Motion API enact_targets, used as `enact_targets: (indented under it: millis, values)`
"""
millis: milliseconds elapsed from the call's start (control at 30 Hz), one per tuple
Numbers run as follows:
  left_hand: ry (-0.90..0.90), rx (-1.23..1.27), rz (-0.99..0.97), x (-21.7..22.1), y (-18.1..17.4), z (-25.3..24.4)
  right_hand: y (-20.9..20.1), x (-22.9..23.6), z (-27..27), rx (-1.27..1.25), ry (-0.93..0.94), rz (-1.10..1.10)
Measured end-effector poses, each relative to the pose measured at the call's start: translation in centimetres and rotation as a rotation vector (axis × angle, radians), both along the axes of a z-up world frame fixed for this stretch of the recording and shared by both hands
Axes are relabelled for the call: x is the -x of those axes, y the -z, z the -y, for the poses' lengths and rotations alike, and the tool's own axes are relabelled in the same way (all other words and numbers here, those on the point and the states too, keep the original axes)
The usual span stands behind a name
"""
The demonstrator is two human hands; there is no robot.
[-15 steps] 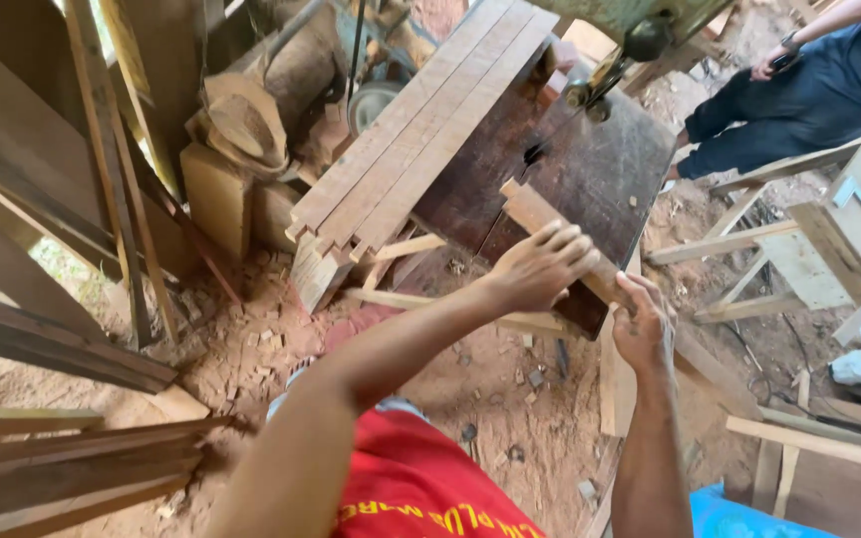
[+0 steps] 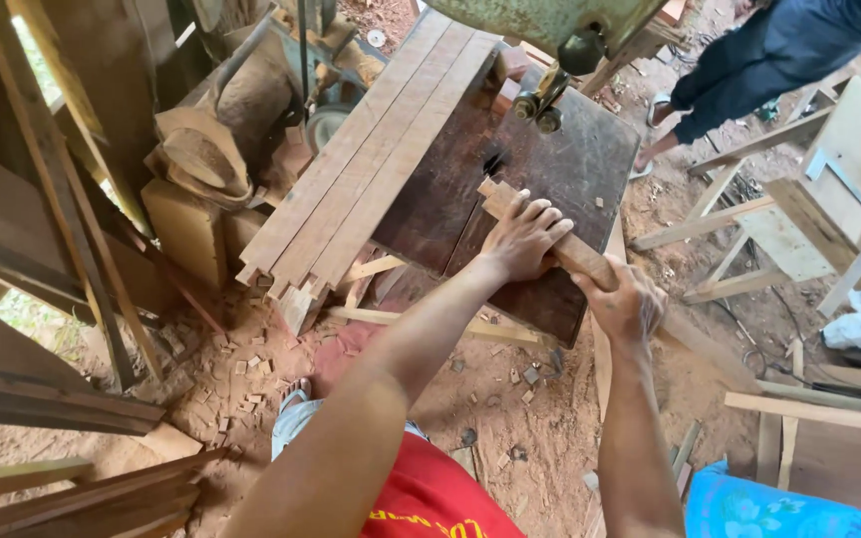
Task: The person picks up wooden planks from a pile and uses a vertical spindle moulder to cut grooves along the edges. They feed the wood through the machine, flip it to process the other side, and repeat the process with multiple pieces.
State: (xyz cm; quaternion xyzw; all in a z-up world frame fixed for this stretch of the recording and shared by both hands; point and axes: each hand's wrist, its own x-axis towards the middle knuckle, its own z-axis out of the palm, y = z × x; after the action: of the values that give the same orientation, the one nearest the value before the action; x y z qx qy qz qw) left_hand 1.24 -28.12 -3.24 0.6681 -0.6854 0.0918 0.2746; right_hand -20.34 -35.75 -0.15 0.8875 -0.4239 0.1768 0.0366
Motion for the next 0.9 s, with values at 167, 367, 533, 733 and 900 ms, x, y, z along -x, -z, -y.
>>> enact_targets:
  millis: [167,367,533,733,900]
  values:
    - [-0.037,0.02,-0.169,-0.6,0.0,2.0,0.6,-1.2,3.5,0.056,-0.072,0.037]
    - [-0.074,0.061,-0.137,-1.4,0.7,4.2,0.7,-2.1,5.5,0.138,-0.102,0.01]
    - [-0.076,0.035,-0.15,-1.7,0.5,4.8,1.1,-2.4,6.8,0.105,-0.088,-0.003]
    - [-0.085,-0.018,-0.139,-1.8,-0.1,4.9,1.0,-2.6,6.8,0.111,-0.084,-0.011]
    - [-0.082,-0.043,-0.151,-2.0,-0.2,4.8,1.0,-2.7,6.8,0.11,-0.088,0.007]
